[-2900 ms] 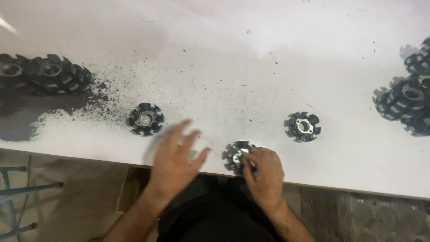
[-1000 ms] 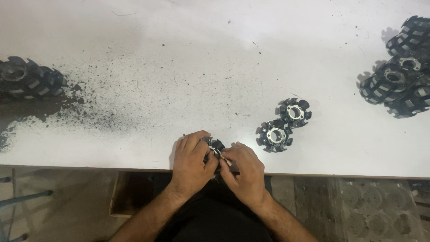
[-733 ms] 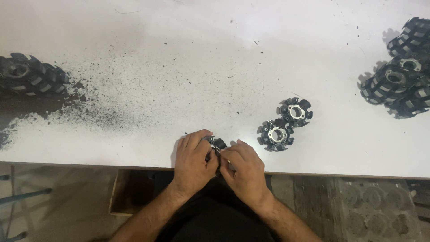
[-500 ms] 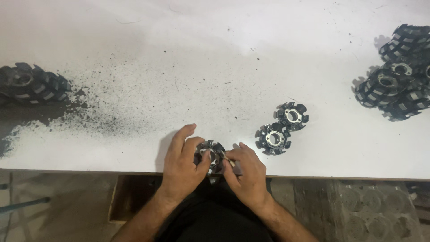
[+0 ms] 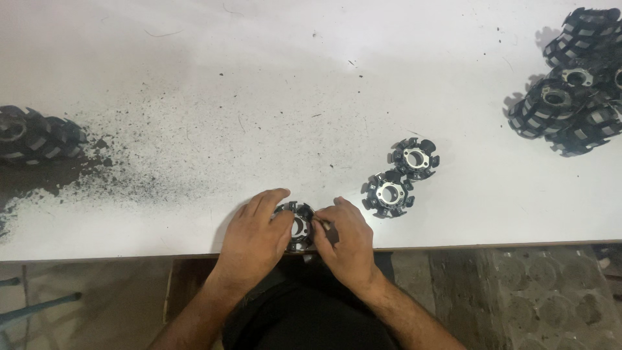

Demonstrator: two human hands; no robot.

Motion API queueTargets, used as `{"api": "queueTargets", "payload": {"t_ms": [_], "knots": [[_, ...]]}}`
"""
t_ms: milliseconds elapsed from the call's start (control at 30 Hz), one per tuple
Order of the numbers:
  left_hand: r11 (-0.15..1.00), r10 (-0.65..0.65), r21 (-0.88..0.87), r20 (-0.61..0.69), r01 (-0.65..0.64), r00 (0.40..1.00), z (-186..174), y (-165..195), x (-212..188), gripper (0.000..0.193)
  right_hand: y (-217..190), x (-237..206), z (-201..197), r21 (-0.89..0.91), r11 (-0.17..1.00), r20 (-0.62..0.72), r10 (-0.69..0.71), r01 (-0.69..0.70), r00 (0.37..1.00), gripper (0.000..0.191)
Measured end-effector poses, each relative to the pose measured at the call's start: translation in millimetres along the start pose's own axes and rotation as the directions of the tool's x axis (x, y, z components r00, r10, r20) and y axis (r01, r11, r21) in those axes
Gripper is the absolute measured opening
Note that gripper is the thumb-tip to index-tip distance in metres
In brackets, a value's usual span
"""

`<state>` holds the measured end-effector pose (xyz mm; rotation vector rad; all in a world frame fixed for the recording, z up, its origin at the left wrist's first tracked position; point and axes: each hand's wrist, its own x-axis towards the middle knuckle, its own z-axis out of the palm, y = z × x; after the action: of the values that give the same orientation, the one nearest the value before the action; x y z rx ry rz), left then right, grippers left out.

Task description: The person sits at a white workbench assembling small black wheel components, fitting inserts into hub pieces by hand and using a small blade to trim or press the parts, then placing each finished assembly onto a growing pile on the table.

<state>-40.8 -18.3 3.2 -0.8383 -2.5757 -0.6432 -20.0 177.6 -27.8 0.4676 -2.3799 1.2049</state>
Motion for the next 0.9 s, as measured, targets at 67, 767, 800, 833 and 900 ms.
{"api": "queueTargets", "payload": {"t_ms": [67, 767, 800, 833, 900], "knots": [[0.997, -0.013, -0.075, 0.079, 0.019, 0.997, 0, 2, 1, 0.021, 0, -1, 0, 0.0, 1.0, -0.003, 0.002, -0.002, 1.0, 0.019], [0.965, -0.169, -0.199, 0.016, 0.169, 0.985, 10, 11, -12, 0.02, 10, -20, 11, -0.003, 0.992, -0.006, -0.126, 0.126, 0.992, 0.026], [0.972, -0.151, -0.181, -0.004, 0.148, 0.988, 12, 10, -14, 0.02, 11, -21, 11, 0.012, 0.992, -0.014, -0.122, 0.122, 0.992, 0.026], [0.973, -0.154, -0.174, -0.004, 0.151, 0.988, 15, 10, -17, 0.02, 12, -22, 11, 0.027, 0.993, -0.021, -0.118, 0.118, 0.993, 0.026], [0.975, -0.159, -0.156, -0.01, 0.155, 0.987, 19, 8, -21, 0.02, 12, -23, 11, 0.048, 0.988, -0.004, -0.15, 0.15, 0.989, 0.028]]}}
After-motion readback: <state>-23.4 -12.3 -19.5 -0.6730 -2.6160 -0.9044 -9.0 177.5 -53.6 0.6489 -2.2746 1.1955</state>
